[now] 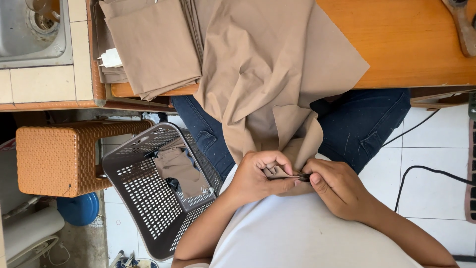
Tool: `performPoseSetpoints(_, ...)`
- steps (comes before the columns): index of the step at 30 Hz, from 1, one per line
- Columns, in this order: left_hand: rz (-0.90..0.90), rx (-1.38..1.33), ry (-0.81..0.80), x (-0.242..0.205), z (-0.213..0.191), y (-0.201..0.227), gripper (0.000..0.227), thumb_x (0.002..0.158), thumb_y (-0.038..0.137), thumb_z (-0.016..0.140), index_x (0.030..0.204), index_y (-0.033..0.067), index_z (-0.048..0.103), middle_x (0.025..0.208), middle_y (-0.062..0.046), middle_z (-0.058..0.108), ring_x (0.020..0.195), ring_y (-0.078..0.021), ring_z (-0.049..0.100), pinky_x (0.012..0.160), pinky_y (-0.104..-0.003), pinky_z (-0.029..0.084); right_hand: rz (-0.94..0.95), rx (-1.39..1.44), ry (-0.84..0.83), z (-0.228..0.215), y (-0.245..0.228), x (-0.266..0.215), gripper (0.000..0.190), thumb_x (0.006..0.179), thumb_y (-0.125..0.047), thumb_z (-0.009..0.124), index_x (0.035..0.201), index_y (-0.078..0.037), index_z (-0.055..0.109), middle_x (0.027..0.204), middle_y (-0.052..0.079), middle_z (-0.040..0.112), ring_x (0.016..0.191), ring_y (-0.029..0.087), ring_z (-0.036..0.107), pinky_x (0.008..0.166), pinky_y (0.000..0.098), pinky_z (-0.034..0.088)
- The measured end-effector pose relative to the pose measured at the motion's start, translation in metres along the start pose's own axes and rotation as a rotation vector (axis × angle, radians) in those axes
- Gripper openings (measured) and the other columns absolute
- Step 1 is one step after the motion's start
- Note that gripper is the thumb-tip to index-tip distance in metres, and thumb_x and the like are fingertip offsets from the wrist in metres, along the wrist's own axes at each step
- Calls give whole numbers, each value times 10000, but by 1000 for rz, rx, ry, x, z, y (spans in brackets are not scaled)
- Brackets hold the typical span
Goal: Trimming loose threads from a brown fabric garment part using small hand snips.
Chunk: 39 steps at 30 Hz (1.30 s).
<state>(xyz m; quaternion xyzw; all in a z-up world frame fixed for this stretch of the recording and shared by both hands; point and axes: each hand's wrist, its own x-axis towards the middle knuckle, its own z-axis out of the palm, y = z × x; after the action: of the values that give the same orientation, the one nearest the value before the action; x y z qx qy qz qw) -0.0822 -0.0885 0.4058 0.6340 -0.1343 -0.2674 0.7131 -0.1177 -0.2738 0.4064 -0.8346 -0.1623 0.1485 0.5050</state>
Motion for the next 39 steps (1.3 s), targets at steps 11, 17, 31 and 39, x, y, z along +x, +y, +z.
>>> performPoseSetpoints(11,66,27,65,2,1,-5,161,602,17,722,668,95,596,359,15,416,424,-10,313,415,-136,254,-97,85,85,-1,-2,13,369,864,-185,289,603,-106,538,403,25,425,316,176,423,301,246,340)
performPoseSetpoints(17,65,20,67,3,2,-3,156,608,19,721,674,94,602,382,4,453,438,-11,331,416,-145,265,-97,97,103,1,1,13,367,865,-160,292,590,-104,529,401,25,429,323,174,428,310,245,349)
performPoseSetpoints(31,65,-1,53,7,1,-2,162,608,21,724,674,92,595,376,13,437,440,-6,320,417,-140,259,-96,123,115,3,1,12,382,875,-152,292,553,-113,494,400,30,412,330,183,417,311,258,348)
performPoseSetpoints(39,57,7,40,6,1,-5,159,602,28,726,674,101,605,368,24,434,437,-10,314,422,-146,250,-84,145,102,3,3,13,398,873,-153,285,545,-107,505,387,32,422,319,175,403,307,254,338)
